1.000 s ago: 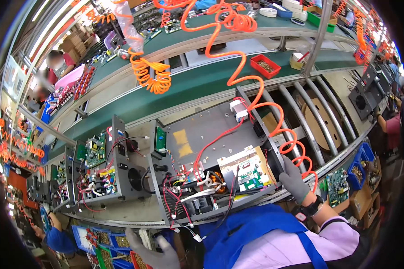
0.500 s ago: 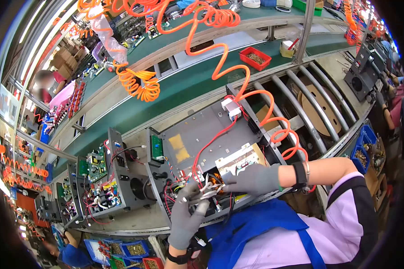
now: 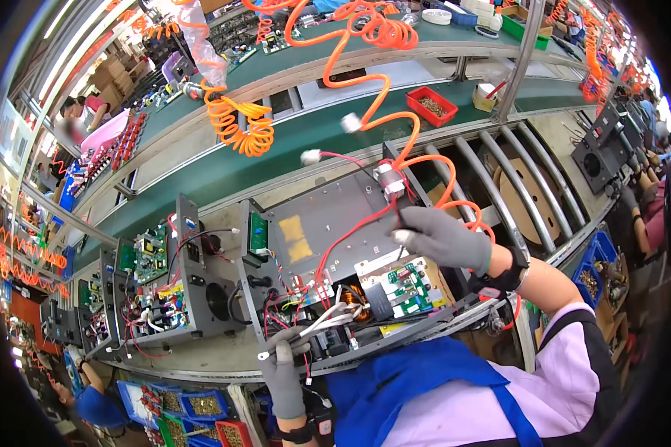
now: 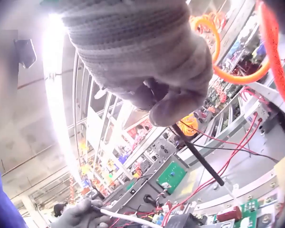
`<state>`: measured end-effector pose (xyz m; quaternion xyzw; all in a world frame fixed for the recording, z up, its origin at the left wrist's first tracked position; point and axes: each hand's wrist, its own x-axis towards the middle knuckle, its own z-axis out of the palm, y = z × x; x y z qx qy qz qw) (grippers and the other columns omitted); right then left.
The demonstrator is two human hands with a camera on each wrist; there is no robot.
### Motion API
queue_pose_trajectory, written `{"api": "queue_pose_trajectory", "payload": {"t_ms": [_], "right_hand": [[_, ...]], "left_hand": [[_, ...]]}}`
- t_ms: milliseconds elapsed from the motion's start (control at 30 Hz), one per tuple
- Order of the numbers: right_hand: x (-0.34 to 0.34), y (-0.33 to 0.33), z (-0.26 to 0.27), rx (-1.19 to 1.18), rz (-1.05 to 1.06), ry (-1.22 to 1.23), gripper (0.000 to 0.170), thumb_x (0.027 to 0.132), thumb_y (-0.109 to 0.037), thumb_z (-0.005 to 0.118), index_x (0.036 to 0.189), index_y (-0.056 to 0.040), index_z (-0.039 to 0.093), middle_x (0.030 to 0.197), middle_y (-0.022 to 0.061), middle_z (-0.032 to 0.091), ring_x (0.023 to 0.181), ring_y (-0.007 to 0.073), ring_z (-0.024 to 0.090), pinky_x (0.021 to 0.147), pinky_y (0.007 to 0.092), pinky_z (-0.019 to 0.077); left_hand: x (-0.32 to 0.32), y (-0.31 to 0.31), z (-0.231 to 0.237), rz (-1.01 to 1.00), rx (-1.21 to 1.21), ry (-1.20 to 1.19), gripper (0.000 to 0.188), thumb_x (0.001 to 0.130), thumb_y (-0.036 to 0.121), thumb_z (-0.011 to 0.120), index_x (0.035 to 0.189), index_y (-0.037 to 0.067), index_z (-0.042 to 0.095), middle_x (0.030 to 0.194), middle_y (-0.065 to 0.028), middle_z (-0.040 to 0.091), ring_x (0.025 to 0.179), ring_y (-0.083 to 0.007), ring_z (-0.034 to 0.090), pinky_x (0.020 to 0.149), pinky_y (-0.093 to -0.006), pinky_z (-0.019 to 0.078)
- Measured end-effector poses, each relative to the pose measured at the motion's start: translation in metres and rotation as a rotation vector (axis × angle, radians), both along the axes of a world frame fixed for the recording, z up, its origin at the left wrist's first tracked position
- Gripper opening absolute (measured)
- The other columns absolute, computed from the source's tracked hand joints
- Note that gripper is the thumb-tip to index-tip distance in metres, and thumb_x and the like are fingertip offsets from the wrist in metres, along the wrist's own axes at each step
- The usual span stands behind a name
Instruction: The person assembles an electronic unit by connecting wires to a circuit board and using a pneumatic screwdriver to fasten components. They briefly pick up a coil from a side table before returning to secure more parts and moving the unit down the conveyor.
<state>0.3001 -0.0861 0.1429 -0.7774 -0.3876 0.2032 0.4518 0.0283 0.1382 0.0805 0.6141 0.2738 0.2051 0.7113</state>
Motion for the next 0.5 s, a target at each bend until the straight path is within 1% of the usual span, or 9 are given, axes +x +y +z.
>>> {"api": "queue_pose_trajectory", "payload": {"t_ms": [67, 133, 200, 233, 267, 333, 400, 433, 500], "right_hand": [[-0.006, 0.015, -0.013, 0.037, 0.090, -0.149, 0.025, 0.098, -0.023, 0.057, 0.109, -0.0011, 0.060, 0.092, 0.0167, 0.062, 0.088, 0.0324, 0.061, 0.077, 0.0423, 0.0484], [-0.012, 0.038, -0.023, -0.043, 0.214, -0.318, 0.021, 0.098, -0.020, 0.057, 0.110, -0.0037, 0.058, 0.095, 0.0145, 0.060, 0.087, 0.0312, 0.061, 0.077, 0.0409, 0.0492], [-0.026, 0.059, -0.025, 0.001, 0.338, -0.316, 0.027, 0.094, -0.024, 0.056, 0.115, -0.0057, 0.059, 0.098, 0.0182, 0.062, 0.094, 0.0364, 0.063, 0.079, 0.0472, 0.0498], [-0.028, 0.069, -0.027, -0.182, 0.465, -0.391, 0.037, 0.091, -0.025, 0.058, 0.125, -0.0102, 0.057, 0.105, 0.0185, 0.061, 0.095, 0.0369, 0.063, 0.080, 0.0468, 0.0513], [-0.032, 0.075, -0.028, -0.189, 0.546, -0.383, 0.039, 0.091, -0.025, 0.059, 0.127, -0.0112, 0.057, 0.107, 0.0184, 0.061, 0.095, 0.0370, 0.063, 0.080, 0.0470, 0.0514], [-0.040, 0.082, -0.035, -0.201, 0.706, -0.366, 0.042, 0.089, -0.026, 0.060, 0.130, -0.0132, 0.057, 0.112, 0.0181, 0.060, 0.097, 0.0372, 0.063, 0.080, 0.0473, 0.0517], [-0.042, 0.080, -0.038, -0.114, 0.588, -0.474, 0.042, 0.089, -0.024, 0.059, 0.129, -0.0139, 0.057, 0.115, 0.0159, 0.060, 0.100, 0.0367, 0.063, 0.084, 0.0473, 0.0515], [-0.039, 0.071, -0.035, -0.075, 0.523, -0.466, 0.042, 0.089, -0.023, 0.059, 0.130, -0.0137, 0.057, 0.114, 0.0152, 0.060, 0.101, 0.0366, 0.063, 0.085, 0.0474, 0.0514], [-0.031, 0.045, -0.019, 0.028, 0.431, -0.428, 0.046, 0.090, -0.022, 0.058, 0.135, -0.0140, 0.052, 0.111, 0.0130, 0.060, 0.099, 0.0364, 0.062, 0.085, 0.0470, 0.0509]], "left_hand": [[0.002, -0.012, -0.003, -0.031, 0.120, 0.019, 0.025, 0.100, 0.017, 0.053, 0.114, -0.002, 0.063, 0.113, -0.0163, 0.068, 0.097, -0.0229, 0.067, 0.085, -0.0351, 0.0540], [0.013, -0.032, 0.010, -0.245, 0.745, -0.040, 0.022, 0.093, 0.012, 0.061, 0.113, 0.004, 0.066, 0.113, -0.0155, 0.068, 0.096, -0.0291, 0.068, 0.085, -0.0391, 0.0535], [0.025, -0.061, 0.024, -0.435, 1.035, -0.060, 0.033, 0.086, 0.011, 0.066, 0.119, 0.009, 0.064, 0.119, -0.0144, 0.065, 0.102, -0.0341, 0.064, 0.087, -0.0424, 0.0513], [0.032, -0.071, 0.022, -0.555, 1.081, -0.060, 0.039, 0.084, 0.011, 0.067, 0.123, 0.009, 0.061, 0.123, -0.0140, 0.062, 0.105, -0.0338, 0.062, 0.088, -0.0426, 0.0504], [0.038, -0.079, 0.016, -0.674, 1.125, -0.059, 0.045, 0.083, 0.011, 0.067, 0.127, 0.010, 0.058, 0.127, -0.0136, 0.059, 0.108, -0.0336, 0.060, 0.088, -0.0428, 0.0495], [0.048, -0.089, 0.002, -0.750, 1.148, -0.044, 0.054, 0.082, 0.012, 0.067, 0.133, 0.011, 0.052, 0.133, -0.0128, 0.055, 0.110, -0.0319, 0.058, 0.090, -0.0434, 0.0484], [0.054, -0.090, -0.002, -0.784, 1.148, -0.021, 0.055, 0.082, 0.012, 0.066, 0.135, 0.012, 0.051, 0.134, -0.0126, 0.054, 0.110, -0.0322, 0.058, 0.089, -0.0436, 0.0486], [0.057, -0.084, -0.004, -0.781, 1.085, -0.017, 0.040, 0.089, 0.016, 0.061, 0.128, 0.009, 0.057, 0.123, -0.0131, 0.061, 0.106, -0.0346, 0.060, 0.089, -0.0422, 0.0494], [0.055, -0.066, -0.010, -0.621, 0.973, -0.088, 0.036, 0.088, 0.014, 0.062, 0.124, 0.009, 0.061, 0.119, -0.0143, 0.064, 0.104, -0.0343, 0.063, 0.089, -0.0410, 0.0514]]}}
